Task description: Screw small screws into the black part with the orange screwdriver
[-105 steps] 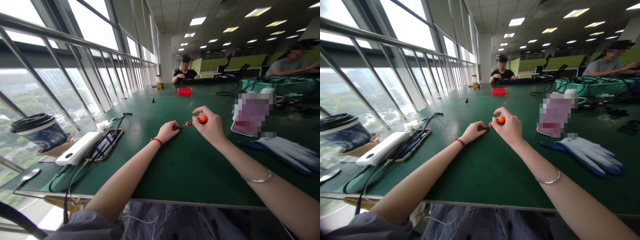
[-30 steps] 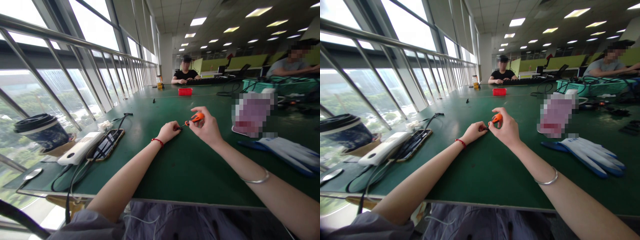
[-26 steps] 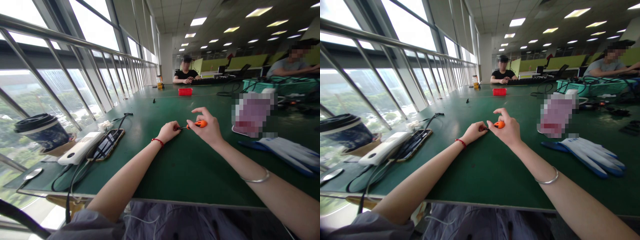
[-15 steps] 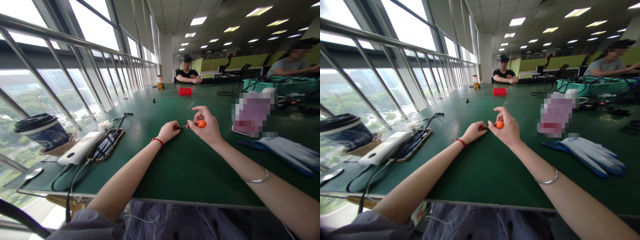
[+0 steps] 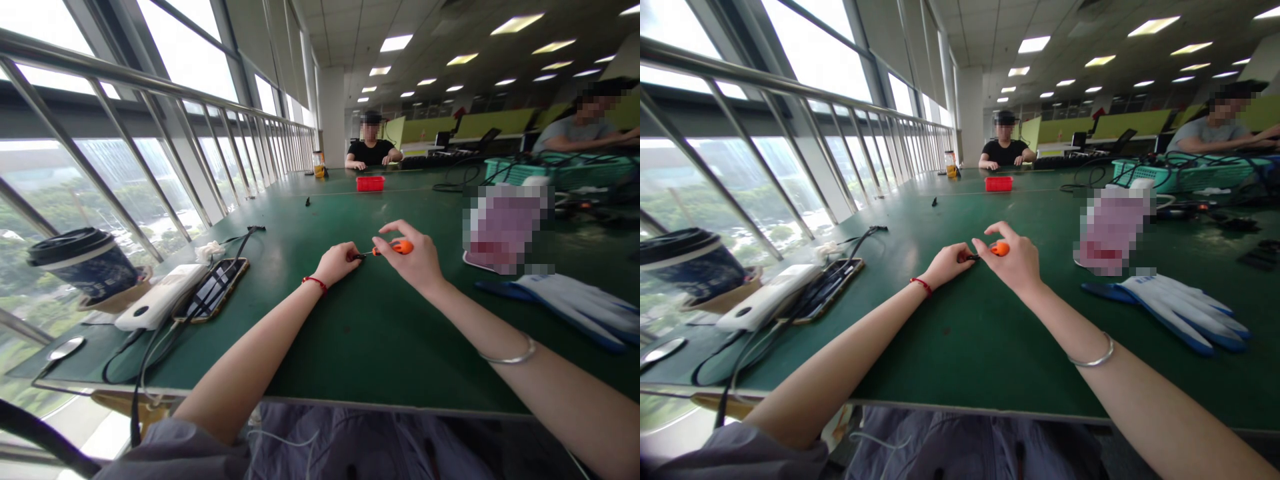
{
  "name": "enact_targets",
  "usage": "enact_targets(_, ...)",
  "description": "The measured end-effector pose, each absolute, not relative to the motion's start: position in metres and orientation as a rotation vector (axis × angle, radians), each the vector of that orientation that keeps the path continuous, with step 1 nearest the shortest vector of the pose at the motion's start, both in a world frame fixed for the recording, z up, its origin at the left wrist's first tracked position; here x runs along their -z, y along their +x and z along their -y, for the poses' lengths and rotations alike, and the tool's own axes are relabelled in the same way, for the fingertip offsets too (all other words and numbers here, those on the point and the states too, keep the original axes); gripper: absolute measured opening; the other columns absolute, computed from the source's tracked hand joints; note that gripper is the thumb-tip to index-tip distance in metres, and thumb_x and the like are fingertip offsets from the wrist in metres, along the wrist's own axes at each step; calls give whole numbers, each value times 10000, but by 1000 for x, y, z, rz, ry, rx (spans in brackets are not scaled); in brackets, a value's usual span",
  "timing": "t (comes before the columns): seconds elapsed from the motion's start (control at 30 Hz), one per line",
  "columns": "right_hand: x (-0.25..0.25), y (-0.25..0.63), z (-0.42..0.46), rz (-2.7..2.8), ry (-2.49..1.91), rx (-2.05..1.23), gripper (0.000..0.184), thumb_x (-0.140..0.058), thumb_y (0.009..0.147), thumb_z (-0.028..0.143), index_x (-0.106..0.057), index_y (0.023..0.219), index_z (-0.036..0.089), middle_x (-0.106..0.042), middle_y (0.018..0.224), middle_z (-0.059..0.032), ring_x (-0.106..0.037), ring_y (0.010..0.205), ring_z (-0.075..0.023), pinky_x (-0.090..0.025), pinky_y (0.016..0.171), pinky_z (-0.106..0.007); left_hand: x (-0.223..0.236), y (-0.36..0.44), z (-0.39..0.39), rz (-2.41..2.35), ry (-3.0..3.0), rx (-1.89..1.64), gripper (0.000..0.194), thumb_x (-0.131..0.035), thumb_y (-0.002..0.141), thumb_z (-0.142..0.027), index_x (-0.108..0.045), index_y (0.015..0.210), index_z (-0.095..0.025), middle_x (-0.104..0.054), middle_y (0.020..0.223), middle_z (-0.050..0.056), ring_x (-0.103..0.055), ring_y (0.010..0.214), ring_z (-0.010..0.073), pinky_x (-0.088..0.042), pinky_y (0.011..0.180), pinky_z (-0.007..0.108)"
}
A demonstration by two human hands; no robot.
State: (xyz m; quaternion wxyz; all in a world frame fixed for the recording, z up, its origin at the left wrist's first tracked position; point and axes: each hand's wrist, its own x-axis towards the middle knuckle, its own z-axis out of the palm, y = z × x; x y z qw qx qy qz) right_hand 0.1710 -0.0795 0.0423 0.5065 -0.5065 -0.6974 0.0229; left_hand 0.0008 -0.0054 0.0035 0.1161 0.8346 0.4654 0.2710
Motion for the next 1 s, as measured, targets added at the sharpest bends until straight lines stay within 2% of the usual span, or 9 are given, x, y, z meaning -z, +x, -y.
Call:
enact_targets(0.1,-42,170,80,1658,-1230,-89,269,-542,783,486,-610,771,225,-603,611,-5,-567,585,-182,-415,605,-310,-3,1,5,-1362,2444,-793,63,-588,755,-238,-589,761,-175,-624,739,-3,-542,664,124,-406,613,228)
enact_targets(0.2,-42,170,79,1641,-1161,10,202,-580,751,372,-600,886,224,-626,679,-10,-590,677,-200,-439,751,-363,-2,0,5,-1359,2442,-799,56,-590,751,-231,-590,765,-177,-620,736,-4,-541,663,126,-404,606,228)
enact_targets(0.27,-42,169,78,1626,-1115,58,286,-597,726,325,-566,989,216,-632,740,-14,-601,736,-206,-431,816,-382,-2,0,5,-1350,2438,-802,53,-593,748,-227,-586,762,-176,-618,733,-5,-539,661,125,-401,604,227)
enact_targets(0.37,-42,170,77,1614,-1099,13,398,-630,713,380,-524,1055,207,-602,702,9,-586,655,-185,-450,730,-344,-3,0,6,-1344,2440,-806,57,-594,747,-228,-578,749,-173,-615,728,-5,-532,653,122,-391,596,226)
enact_targets(0.5,-43,171,77,1659,-1146,-80,277,-598,751,462,-580,878,217,-526,525,42,-525,511,-159,-422,616,-302,-4,1,6,-1345,2438,-806,59,-591,750,-228,-578,741,-171,-607,717,-5,-529,644,121,-383,589,228)
enact_targets(0.6,-42,171,77,1664,-1137,-80,188,-567,768,401,-583,722,220,-582,566,7,-543,540,-164,-415,631,-305,-4,1,6,-1336,2432,-812,53,-592,748,-225,-590,754,-172,-608,717,-5,-537,651,123,-389,599,231)
enact_targets(0.7,-42,171,77,1618,-1153,8,192,-527,762,333,-534,604,225,-597,578,-9,-538,571,-176,-404,673,-328,-3,0,6,-1333,2426,-811,62,-595,747,-229,-603,770,-173,-613,723,-3,-546,663,127,-397,608,234)
enact_targets(1.0,-41,174,77,1615,-1086,-4,193,-505,727,292,-529,551,217,-594,548,4,-523,550,-159,-389,731,-347,-4,0,7,-1350,2436,-805,67,-598,747,-223,-619,783,-170,-622,732,0,-553,673,128,-403,601,227)
